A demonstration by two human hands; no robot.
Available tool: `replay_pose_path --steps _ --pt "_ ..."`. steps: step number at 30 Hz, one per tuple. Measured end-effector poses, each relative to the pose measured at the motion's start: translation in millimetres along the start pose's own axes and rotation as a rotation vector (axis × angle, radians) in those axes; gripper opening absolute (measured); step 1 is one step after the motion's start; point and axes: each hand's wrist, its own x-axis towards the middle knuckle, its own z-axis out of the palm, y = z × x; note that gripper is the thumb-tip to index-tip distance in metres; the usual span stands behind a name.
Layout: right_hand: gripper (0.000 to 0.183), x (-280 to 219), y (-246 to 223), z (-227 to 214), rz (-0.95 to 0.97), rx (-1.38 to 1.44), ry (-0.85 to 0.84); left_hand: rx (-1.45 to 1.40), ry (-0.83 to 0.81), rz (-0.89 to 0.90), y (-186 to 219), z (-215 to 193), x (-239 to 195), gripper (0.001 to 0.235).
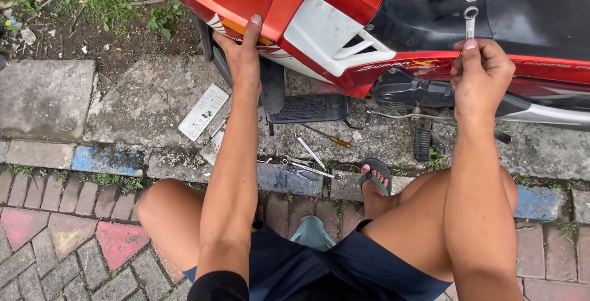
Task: The person uses a wrench to tighten a bolt on the side panel of a red motorcycle. They then stand up, move a small plastic stool, and organize various tools and bolts on the ground.
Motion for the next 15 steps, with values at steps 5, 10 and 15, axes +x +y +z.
replay_pose_path --steps 5,10,15 --pt "0.021 0 0 -4 -0.063 -0.026 -0.034 0.005 -0.046 0.019 -11 -5 8 0.147" --pt "0.022 2 -4 -6 -0.043 -0.011 -0.012 -0.075 -0.095 0.189 -29 -10 16 0.127" --pt "0.021 0 4 -11 -0.036 -0.003 -0.024 -0.113 -0.114 0.19 -44 -15 19 0.125"
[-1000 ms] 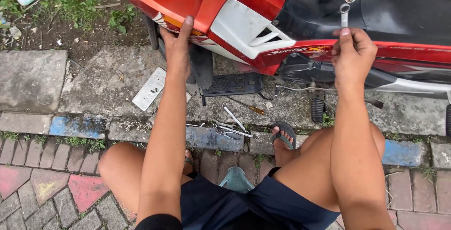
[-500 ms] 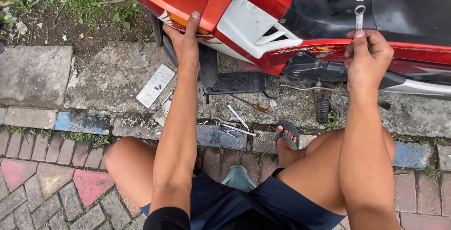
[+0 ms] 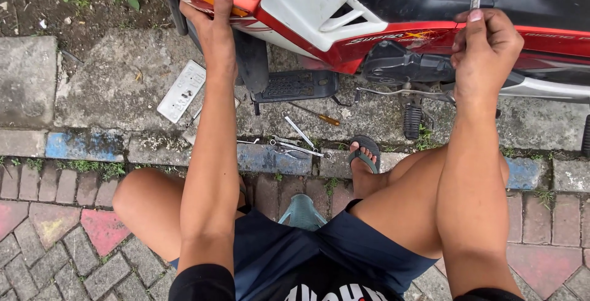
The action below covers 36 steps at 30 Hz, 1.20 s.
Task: The person uses a wrench to tighten a bolt on the side panel of a red motorcycle. They then stand up, move a small plastic stool, and organize various tools and bolts on the ground.
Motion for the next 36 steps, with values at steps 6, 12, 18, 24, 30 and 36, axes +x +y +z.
replay_pose_path --steps 6,12,18,24,30,36 --pt "0.021 11 11 -4 -0.041 -0.041 -0.057 -0.002 -0.067 0.054 -22 -7 10 0.135" --pt "0.019 8 23 -1 -0.072 -0.126 -0.172 -0.013 -0.173 -0.001 -16 -16 -16 0.112" --pt "0.007 3 24 8 -0.005 -0.131 -0.144 0.034 -0.147 -0.205 -19 -13 -60 0.095" --pt "0.01 -3 25 12 0.027 -0.149 -0.158 0.204 -0.27 -0.466 -31 -19 -84 0.051" --pt "0.037 0 42 8 -0.064 -0.331 -0.217 0.267 -0.316 -0.601 -49 -31 -95 0.041" --pt "0.03 -1 49 8 -0.105 -0.577 -0.313 0.266 -0.326 -0.667 -54 -44 -100 0.038"
